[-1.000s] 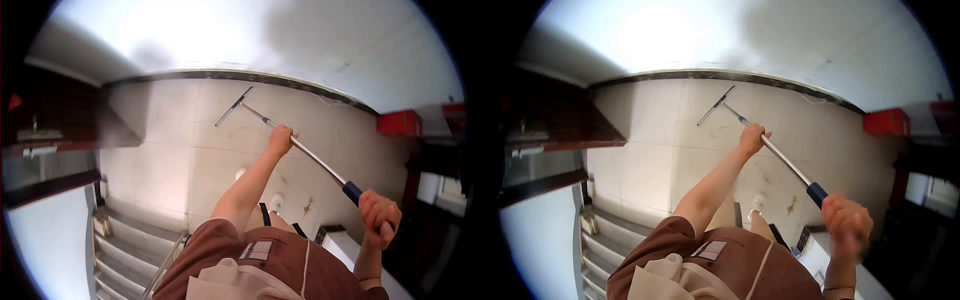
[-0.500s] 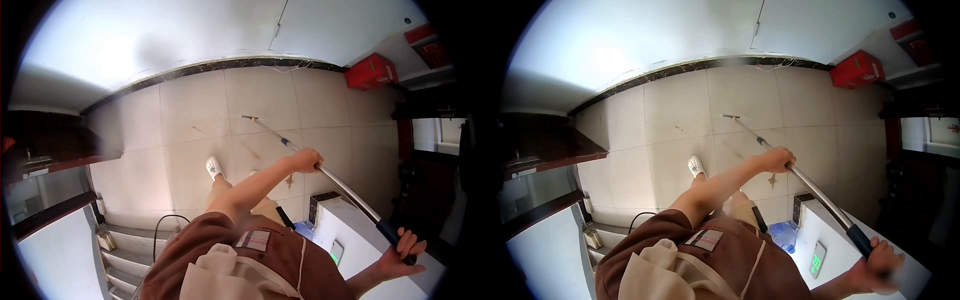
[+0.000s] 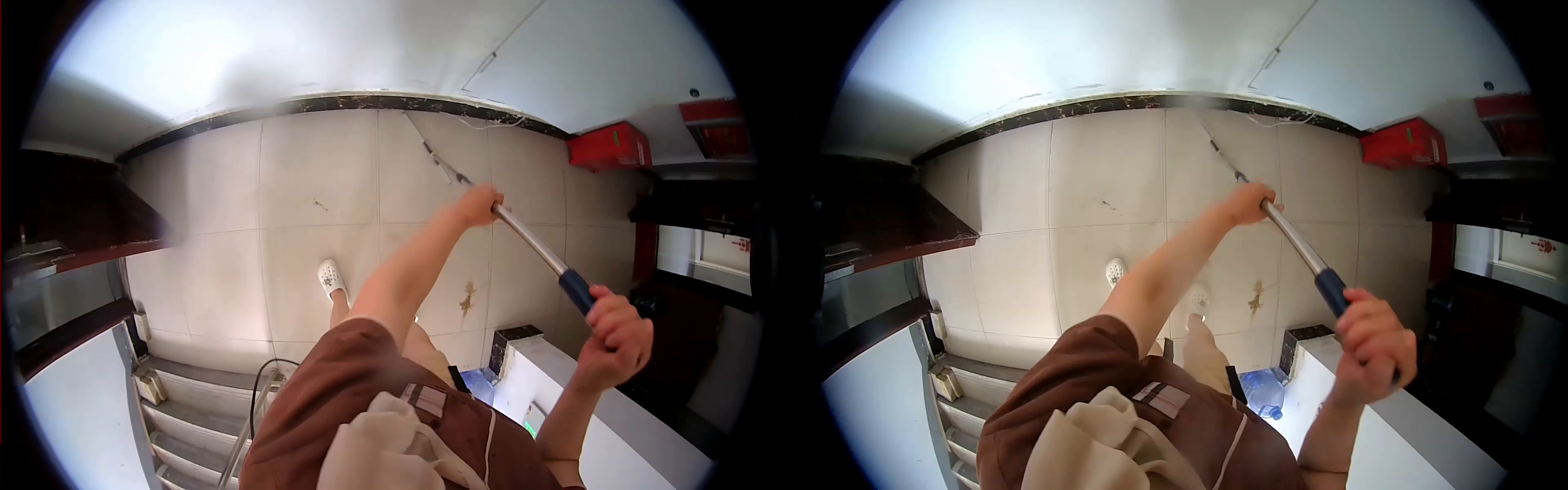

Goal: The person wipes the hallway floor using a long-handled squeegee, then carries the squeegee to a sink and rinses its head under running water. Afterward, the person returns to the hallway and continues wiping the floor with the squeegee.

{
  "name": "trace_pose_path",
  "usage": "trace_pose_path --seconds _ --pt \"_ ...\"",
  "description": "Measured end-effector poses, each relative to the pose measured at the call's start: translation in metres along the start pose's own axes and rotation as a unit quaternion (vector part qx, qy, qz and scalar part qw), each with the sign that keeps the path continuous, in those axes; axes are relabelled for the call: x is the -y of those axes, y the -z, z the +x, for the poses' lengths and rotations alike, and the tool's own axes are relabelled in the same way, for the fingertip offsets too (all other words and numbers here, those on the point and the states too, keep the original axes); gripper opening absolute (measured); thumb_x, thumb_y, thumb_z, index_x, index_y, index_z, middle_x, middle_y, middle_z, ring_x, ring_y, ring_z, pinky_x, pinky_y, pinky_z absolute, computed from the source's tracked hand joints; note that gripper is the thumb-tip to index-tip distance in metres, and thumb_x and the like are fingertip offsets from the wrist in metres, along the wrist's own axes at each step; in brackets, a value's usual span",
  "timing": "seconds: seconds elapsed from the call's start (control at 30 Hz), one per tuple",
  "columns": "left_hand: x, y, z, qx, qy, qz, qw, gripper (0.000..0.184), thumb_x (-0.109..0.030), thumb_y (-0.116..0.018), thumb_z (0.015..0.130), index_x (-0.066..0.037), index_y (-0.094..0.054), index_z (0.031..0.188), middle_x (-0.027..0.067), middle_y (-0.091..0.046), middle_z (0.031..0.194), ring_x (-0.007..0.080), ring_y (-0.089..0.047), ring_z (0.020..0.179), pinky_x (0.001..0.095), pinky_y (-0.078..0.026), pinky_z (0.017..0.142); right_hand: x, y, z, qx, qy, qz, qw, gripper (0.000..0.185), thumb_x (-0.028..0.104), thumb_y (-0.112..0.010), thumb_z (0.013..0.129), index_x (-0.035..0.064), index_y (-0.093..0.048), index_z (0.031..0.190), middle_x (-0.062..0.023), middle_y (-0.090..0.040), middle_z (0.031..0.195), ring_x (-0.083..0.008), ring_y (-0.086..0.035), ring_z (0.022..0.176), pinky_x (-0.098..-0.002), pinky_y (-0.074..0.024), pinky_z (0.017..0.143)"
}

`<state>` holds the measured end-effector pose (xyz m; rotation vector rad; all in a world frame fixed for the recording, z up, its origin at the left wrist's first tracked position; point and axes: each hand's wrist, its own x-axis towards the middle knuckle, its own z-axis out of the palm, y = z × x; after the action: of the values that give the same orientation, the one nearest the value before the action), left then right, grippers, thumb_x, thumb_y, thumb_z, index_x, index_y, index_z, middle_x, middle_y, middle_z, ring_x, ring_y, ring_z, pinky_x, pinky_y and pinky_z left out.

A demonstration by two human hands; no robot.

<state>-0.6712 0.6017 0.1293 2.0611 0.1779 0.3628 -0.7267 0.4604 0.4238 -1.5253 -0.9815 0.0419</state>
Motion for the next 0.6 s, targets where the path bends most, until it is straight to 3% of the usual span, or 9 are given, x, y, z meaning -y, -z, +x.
trace_pose_path --seconds 0.07,0.1,0.17,0.2,0.33,0.43,0.53,0.57,0.6 --pt "-0.005 0.027 -0.031 -0.039 0.002 -0.028 0.999 0.031 -0.028 -0.061 0.07 -0.003 -0.049 0.055 0.0131 -0.049 0.057 0.0314 -0.048 0.06 0.0388 -0.037 0.054 0.024 -0.015 0.008 0.033 -0.008 0.031 0.999 0.018 0.011 -0.041 0.074 0.0067 -0.038 0.056 -0.007 -0.044 0.047 -0.0198 -0.047 0.048 -0.042 -0.0448 0.066" --pt "-0.01 0.036 -0.055 -0.077 0.007 -0.038 0.996 0.032 -0.027 -0.061 0.07 -0.003 -0.048 0.053 0.0132 -0.048 0.055 0.0315 -0.047 0.059 0.0391 -0.037 0.053 0.036 -0.023 0.011 0.099 0.018 0.045 0.994 0.021 0.014 -0.046 0.076 0.0076 -0.041 0.057 -0.0058 -0.046 0.048 -0.02 -0.049 0.048 -0.0407 -0.0458 0.063" --pt "-0.022 0.053 -0.101 -0.121 0.014 -0.057 0.991 0.033 -0.025 -0.062 0.069 -0.003 -0.046 0.051 0.0134 -0.046 0.052 0.0315 -0.047 0.057 0.0393 -0.036 0.052 0.066 -0.037 0.013 0.256 0.035 0.073 0.963 0.032 0.033 -0.054 0.077 0.0081 -0.045 0.059 -0.0042 -0.052 0.054 -0.0178 -0.053 0.05 -0.0379 -0.047 0.059" --pt "-0.029 0.06 -0.12 -0.125 0.015 -0.069 0.99 0.032 -0.023 -0.063 0.069 -0.003 -0.045 0.05 0.0135 -0.045 0.051 0.0315 -0.046 0.056 0.0391 -0.035 0.051 0.084 -0.048 0.016 0.283 0.032 0.049 0.957 0.034 0.036 -0.053 0.078 0.0096 -0.044 0.058 -0.0019 -0.05 0.053 -0.0161 -0.052 0.048 -0.0363 -0.0469 0.059" --pt "-0.057 0.08 -0.139 -0.06 0.014 -0.128 0.99 0.031 -0.023 -0.064 0.068 -0.005 -0.045 0.05 0.0116 -0.047 0.052 0.0308 -0.046 0.056 0.0392 -0.036 0.053 0.124 -0.042 0.012 0.145 -0.059 0.035 0.987 0.042 0.041 -0.05 0.078 0.0136 -0.041 0.048 0.002 -0.049 0.047 -0.0103 -0.048 0.043 -0.03 -0.0464 0.058" --pt "-0.047 0.068 -0.11 -0.057 -0.064 -0.134 0.987 0.028 -0.022 -0.064 0.066 -0.005 -0.047 0.052 0.0108 -0.05 0.054 0.031 -0.048 0.058 0.0398 -0.036 0.054 0.123 -0.047 -0.002 0.024 -0.04 -0.054 0.997 0.039 0.034 -0.038 0.084 0.0134 -0.031 0.052 -0.0003 -0.036 0.044 -0.0102 -0.038 0.041 -0.0302 -0.0424 0.056" --pt "-0.015 0.047 -0.049 0.075 -0.063 -0.095 0.991 0.019 -0.019 -0.064 0.062 -0.006 -0.051 0.058 0.0108 -0.052 0.06 0.0309 -0.051 0.065 0.0394 -0.039 0.058 0.085 -0.066 -0.01 -0.11 -0.025 -0.127 0.986 0.035 0.024 -0.027 0.086 0.0119 -0.027 0.054 -0.0026 -0.029 0.045 -0.0118 -0.033 0.043 -0.0331 -0.0402 0.058" --pt "-0.008 0.047 -0.031 0.113 -0.057 -0.08 0.989 0.018 -0.017 -0.064 0.062 -0.006 -0.05 0.059 0.0111 -0.052 0.063 0.0307 -0.051 0.068 0.0388 -0.039 0.06 0.067 -0.078 -0.006 -0.168 -0.021 -0.12 0.978 0.031 0.021 -0.03 0.084 0.0108 -0.027 0.055 -0.003 -0.028 0.046 -0.0137 -0.032 0.045 -0.0347 -0.0402 0.06" --pt "0.005 0.036 -0.018 0.07 -0.056 -0.086 0.992 0.016 -0.017 -0.063 0.062 -0.006 -0.051 0.06 0.0111 -0.052 0.064 0.0305 -0.051 0.068 0.0388 -0.04 0.06 0.048 -0.087 -0.001 -0.174 -0.02 -0.107 0.979 0.026 0.016 -0.032 0.081 0.0093 -0.027 0.056 -0.0041 -0.03 0.047 -0.0155 -0.034 0.046 -0.0377 -0.0419 0.062"
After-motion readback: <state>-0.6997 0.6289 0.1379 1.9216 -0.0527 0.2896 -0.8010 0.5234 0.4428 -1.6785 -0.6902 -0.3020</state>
